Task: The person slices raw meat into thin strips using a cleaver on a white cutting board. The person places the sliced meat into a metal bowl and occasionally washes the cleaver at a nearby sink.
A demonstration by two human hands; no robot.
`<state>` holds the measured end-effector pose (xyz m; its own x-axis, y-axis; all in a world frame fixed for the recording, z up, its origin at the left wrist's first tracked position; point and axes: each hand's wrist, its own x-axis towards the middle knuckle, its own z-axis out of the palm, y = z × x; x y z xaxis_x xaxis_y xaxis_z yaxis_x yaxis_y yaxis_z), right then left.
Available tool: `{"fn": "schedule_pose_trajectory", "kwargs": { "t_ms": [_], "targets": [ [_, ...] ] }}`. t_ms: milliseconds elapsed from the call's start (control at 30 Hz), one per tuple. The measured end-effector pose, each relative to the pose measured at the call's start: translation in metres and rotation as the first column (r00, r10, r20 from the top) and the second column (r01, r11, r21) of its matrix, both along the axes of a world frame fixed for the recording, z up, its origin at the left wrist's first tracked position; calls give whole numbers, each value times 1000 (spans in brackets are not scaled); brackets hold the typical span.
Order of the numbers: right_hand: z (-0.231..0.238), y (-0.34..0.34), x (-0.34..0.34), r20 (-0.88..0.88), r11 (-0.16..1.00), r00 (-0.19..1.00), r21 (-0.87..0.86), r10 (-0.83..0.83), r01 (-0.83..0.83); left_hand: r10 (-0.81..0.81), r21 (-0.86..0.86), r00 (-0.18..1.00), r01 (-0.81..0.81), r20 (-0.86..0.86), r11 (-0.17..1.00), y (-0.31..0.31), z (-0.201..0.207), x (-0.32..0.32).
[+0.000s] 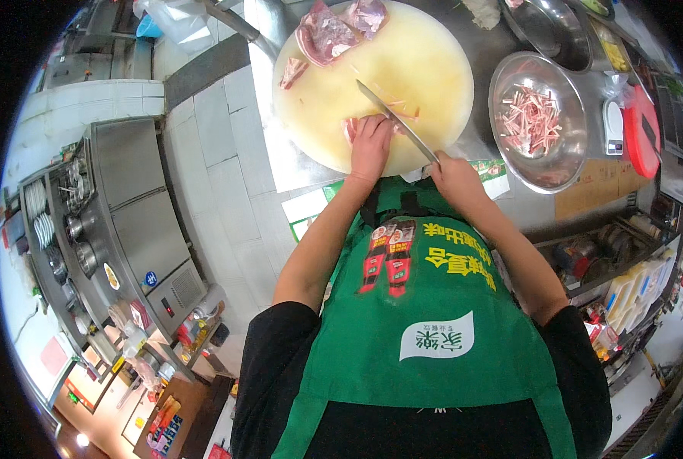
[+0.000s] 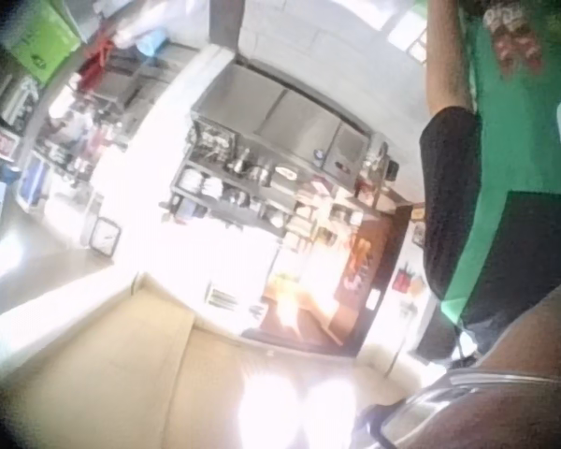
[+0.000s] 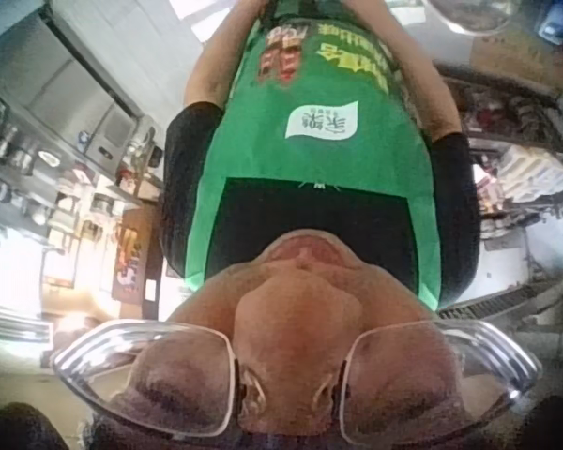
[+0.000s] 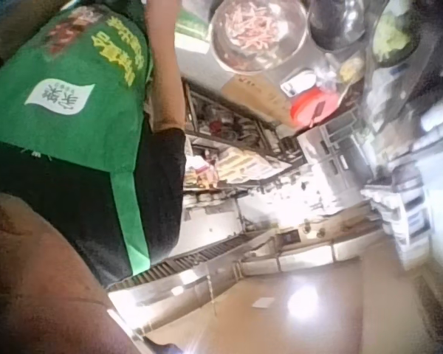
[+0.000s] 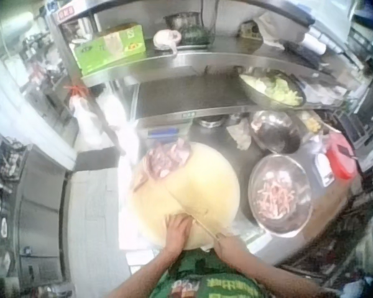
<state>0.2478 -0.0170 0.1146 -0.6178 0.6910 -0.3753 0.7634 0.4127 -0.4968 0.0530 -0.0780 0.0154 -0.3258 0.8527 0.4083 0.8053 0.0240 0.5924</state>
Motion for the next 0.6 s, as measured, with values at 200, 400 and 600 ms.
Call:
{"fn": "schedule_pose_trajectory", "kwargs": {
  "t_ms": [200,400,600],
  "targets": [
    [-36,9,-36,-61,999,998,22,-35,36,-26,-29,1000,26,7,999,2,-4,-2],
    [-16,15,-36,-120,998,993,54,-10,17,-38,-15,999,39,39,999,0,-5,-8],
    [-13,-9,0,-47,997,997,-38,-68,66,-6,-27,1000,6,14,1000,0,-8,-4]
  ]
}}
